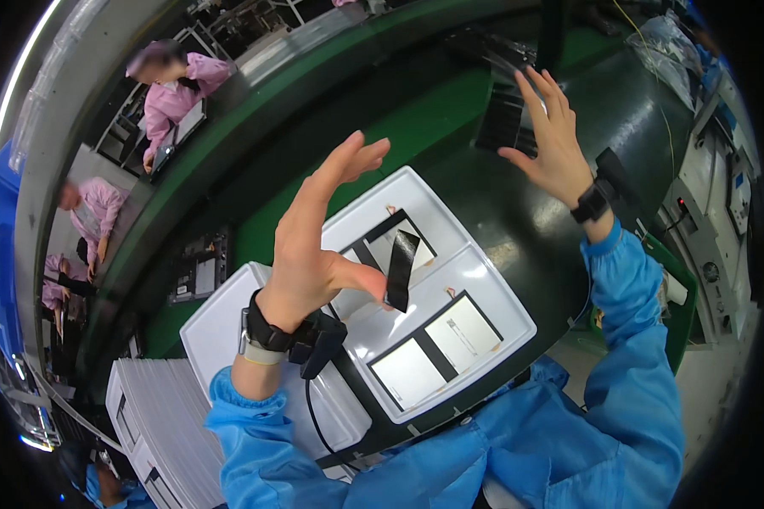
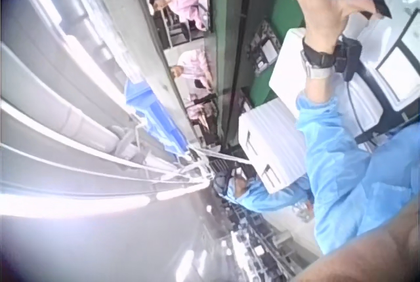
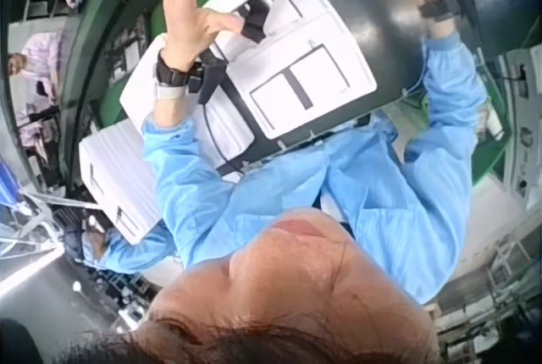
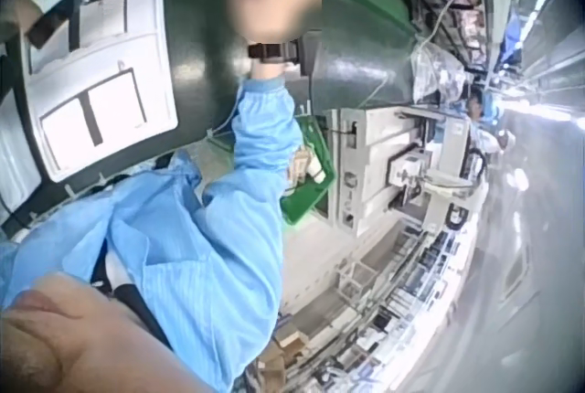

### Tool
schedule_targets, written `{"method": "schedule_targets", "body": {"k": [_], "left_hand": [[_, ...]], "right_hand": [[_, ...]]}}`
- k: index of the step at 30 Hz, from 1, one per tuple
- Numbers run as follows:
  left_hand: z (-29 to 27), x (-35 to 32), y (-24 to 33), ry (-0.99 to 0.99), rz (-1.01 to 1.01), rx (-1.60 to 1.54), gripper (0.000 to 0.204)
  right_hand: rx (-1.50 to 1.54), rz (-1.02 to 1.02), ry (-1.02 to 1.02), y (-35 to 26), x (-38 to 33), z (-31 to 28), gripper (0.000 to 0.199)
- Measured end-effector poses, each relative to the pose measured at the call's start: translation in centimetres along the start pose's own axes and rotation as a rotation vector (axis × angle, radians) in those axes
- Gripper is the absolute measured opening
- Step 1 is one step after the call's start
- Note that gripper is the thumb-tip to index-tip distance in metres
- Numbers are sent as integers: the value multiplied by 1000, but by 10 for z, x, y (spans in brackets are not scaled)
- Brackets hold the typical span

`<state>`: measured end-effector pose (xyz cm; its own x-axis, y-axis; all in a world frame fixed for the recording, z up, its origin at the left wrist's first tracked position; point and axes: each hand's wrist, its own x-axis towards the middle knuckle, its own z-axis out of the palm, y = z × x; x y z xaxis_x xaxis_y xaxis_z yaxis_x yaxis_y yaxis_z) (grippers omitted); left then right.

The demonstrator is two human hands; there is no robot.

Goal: Assembling lithium-ion batteries into plastic trays and installing them into laptop chassis on a production line.

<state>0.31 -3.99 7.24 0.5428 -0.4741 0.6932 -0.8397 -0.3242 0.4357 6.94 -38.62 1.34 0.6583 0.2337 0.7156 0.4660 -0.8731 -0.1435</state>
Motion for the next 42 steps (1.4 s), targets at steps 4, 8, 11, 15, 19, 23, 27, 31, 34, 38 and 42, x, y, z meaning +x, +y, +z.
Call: {"method": "schedule_targets", "body": {"k": [4, 8, 11, 15, 19, 23, 27, 31, 34, 38, 42], "left_hand": [[4, -2, 12, -87, 102, 67, 121], [5, -7, 34, -246, 105, 158, 115], [2, -41, 48, -395, -19, 348, 86], [25, -94, 81, -602, -138, 323, 40], [53, -133, 81, -516, -86, 393, 38], [51, -132, 78, -542, -118, 421, 39], [51, -131, 76, -553, -155, 407, 39], [52, -133, 75, -540, -154, 402, 39], [51, -133, 76, -552, -157, 405, 38], [52, -131, 76, -553, -163, 400, 39], [52, -131, 76, -549, -164, 401, 39]], "right_hand": [[1370, 345, -498, -108, -8, -43, 54], [1688, 501, -927, -136, -24, -48, 51], [1560, 676, -736, -130, -43, -51, 47], [1347, 791, -572, -115, -88, -54, 40], [1146, 830, -640, -127, -103, -67, 36], [1037, 830, -639, -149, -100, -43, 35], [1011, 801, -604, -154, -104, -20, 36], [981, 839, -634, -153, -100, -22, 39], [1046, 893, -639, -153, -98, -21, 40], [1008, 858, -612, -154, -104, -19, 39], [997, 865, -587, -156, -105, -17, 39]]}}
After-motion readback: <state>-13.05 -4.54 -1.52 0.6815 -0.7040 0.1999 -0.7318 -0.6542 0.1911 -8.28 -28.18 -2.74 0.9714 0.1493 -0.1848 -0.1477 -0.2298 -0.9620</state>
